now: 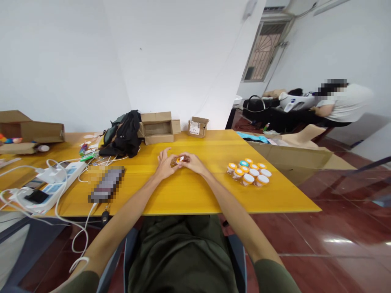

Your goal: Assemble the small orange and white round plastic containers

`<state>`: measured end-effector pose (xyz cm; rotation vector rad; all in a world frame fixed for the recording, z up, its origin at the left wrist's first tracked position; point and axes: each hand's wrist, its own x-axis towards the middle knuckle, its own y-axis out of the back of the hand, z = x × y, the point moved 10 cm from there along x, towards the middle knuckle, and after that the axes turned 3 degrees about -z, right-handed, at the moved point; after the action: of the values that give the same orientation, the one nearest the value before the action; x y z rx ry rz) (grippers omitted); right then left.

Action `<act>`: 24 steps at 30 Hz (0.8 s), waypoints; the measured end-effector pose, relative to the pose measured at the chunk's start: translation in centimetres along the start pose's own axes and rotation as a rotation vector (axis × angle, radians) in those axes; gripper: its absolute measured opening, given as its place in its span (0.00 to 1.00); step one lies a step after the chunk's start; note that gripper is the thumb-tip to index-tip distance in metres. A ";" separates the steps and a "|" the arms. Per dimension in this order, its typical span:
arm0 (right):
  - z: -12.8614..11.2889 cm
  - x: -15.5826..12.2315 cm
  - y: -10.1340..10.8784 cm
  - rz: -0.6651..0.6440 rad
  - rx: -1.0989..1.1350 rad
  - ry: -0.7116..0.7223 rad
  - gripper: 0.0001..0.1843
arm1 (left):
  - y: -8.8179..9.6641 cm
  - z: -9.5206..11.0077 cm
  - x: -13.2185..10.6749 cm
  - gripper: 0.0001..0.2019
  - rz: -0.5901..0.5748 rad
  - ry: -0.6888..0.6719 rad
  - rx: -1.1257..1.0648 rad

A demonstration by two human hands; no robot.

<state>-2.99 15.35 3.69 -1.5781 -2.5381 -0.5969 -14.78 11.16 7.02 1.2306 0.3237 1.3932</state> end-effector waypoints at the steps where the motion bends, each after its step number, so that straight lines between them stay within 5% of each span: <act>1: 0.2 0.1 -0.1 0.002 0.010 -0.006 0.18 | 0.1 0.1 0.0 0.15 0.010 -0.003 0.008; 24: -1.1 -0.4 0.5 0.021 -0.065 0.003 0.13 | 0.1 1.5 0.1 0.08 0.029 -0.090 0.076</act>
<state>-2.54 14.75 4.76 -1.6212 -2.5209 -0.6858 -13.63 10.56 7.74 1.3608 0.2991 1.3564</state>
